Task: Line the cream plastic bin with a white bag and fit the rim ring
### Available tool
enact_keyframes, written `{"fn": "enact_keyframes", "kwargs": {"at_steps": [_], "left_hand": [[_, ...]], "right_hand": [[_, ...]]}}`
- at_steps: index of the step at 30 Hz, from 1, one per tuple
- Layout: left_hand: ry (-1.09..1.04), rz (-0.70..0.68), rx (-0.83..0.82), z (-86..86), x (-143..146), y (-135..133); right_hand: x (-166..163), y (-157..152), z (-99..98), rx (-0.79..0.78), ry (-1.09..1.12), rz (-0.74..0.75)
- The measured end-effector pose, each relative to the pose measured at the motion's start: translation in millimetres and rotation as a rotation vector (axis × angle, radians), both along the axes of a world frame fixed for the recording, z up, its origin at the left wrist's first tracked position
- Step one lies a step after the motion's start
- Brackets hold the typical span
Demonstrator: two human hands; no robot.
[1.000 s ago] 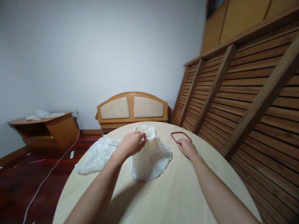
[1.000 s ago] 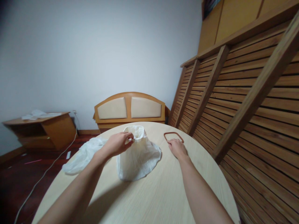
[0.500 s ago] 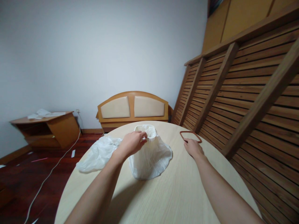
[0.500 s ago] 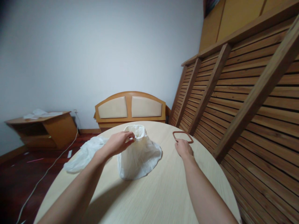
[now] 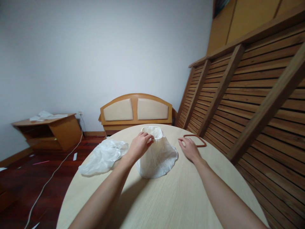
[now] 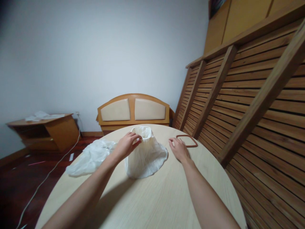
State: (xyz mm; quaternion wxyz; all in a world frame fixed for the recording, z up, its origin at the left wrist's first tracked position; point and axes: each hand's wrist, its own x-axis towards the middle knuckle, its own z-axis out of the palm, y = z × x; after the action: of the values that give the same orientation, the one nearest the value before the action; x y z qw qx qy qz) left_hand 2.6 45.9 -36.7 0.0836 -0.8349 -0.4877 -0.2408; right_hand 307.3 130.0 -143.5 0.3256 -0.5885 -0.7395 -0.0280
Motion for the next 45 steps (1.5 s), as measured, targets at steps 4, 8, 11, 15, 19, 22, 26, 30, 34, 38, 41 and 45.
{"fn": "enact_keyframes", "kwargs": {"at_steps": [4, 8, 11, 15, 19, 22, 26, 30, 34, 38, 41, 45], "left_hand": [[-0.116, -0.033, 0.082, -10.3, 4.2, 4.5], [-0.193, -0.059, 0.252, -23.4, 3.0, -5.5], [-0.039, -0.213, 0.284, -40.7, -2.9, -23.6], [0.248, -0.477, 0.134, -64.4, -14.1, -47.5], [0.351, -0.496, -0.050, -70.1, -21.0, -56.7], [0.371, -0.450, -0.110, -67.9, -22.0, -56.9], [0.389, -0.411, -0.121, -68.8, -20.3, -56.0], [0.416, -0.374, -0.128, -69.0, -17.5, -56.0], [0.402, -0.383, -0.118, -69.1, -16.9, -55.2], [0.410, -0.386, -0.110, -74.5, -16.6, -52.4], [0.413, -0.371, -0.105, -77.2, -14.5, -51.6], [0.348, -0.351, -0.086, -76.6, -11.8, -52.6]], "right_hand": [[-13.0, -4.8, -7.6, 0.012, 0.004, 0.127], [-16.4, -9.9, -6.2, 0.003, -0.008, 0.202], [-22.2, -14.8, 8.9, 0.037, -0.010, 0.246], [-36.2, -32.4, 27.1, 0.141, 0.009, 0.267], [-47.9, -65.1, 22.3, 0.220, -0.015, 0.330], [-52.1, -86.6, 16.9, 0.238, -0.151, 0.551], [-56.1, -99.3, 21.8, 0.255, -0.254, 0.697], [-60.9, -103.8, 28.3, 0.194, -0.328, 0.751], [-63.7, -107.0, 29.2, 0.104, -0.419, 0.776], [-63.7, -106.3, 27.5, 0.052, -0.478, 0.776], [-64.1, -104.4, 24.9, 0.041, -0.492, 0.776], [-65.7, -104.1, 22.5, 0.037, -0.490, 0.757]]}}
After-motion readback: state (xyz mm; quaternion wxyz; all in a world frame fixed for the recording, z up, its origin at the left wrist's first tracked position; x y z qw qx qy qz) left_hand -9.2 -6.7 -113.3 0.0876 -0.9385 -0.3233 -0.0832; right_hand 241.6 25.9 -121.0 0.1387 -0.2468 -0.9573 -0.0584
